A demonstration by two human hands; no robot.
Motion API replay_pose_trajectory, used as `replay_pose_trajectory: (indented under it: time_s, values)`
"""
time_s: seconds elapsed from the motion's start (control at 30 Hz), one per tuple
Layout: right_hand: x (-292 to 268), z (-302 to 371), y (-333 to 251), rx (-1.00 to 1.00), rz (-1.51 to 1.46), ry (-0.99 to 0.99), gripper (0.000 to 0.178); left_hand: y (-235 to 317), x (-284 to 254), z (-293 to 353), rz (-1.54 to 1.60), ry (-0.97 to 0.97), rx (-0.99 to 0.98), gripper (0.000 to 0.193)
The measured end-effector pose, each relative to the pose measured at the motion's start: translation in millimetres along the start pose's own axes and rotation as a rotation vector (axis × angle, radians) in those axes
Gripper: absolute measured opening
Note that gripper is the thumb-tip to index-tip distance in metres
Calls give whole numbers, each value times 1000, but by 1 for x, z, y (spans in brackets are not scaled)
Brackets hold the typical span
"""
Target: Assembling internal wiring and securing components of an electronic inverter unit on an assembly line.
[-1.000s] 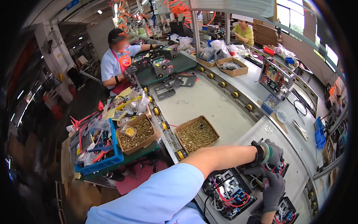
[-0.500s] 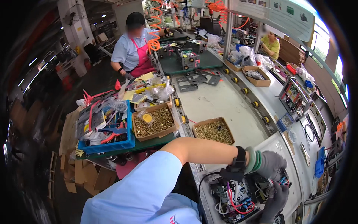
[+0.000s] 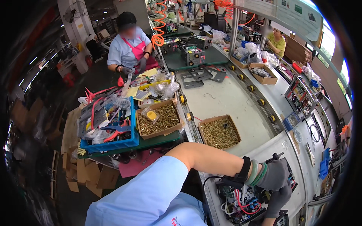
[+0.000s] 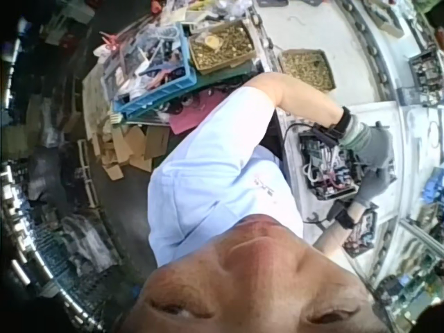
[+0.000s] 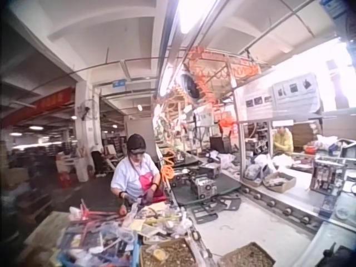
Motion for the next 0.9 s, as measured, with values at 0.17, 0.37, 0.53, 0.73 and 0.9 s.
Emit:
replay_pose_trajectory:
  time_s: [0.17, 0.37, 0.53, 0.73, 0.9]
  values:
    - [0, -5, -2, 33, -19, -43, 15, 2, 6, -10, -234, -98, 30, 29]
    - [-8, -5, 6, -40, 251, -14, 18, -4, 14, -13, -146, -166, -76, 24]
    - [-12, -1, 22, -55, 363, -20, 21, -12, 14, -13, -69, -179, -195, 19]
    - [-9, 4, 35, 2, 310, -37, 20, -14, 20, -8, -21, -259, -97, 19]
    - [-8, -5, 20, -63, 444, -87, 20, -9, 14, -4, -37, -319, -60, 23]
Point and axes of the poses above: each hand's wrist, its own z-axis away from the middle knuckle, its own x-axis out of the palm, y = z × x, the point moved 4 cm from there along -z, towards the middle knuckle, and after that the axes turned 5 degrees about x, right-handed, at the moved point
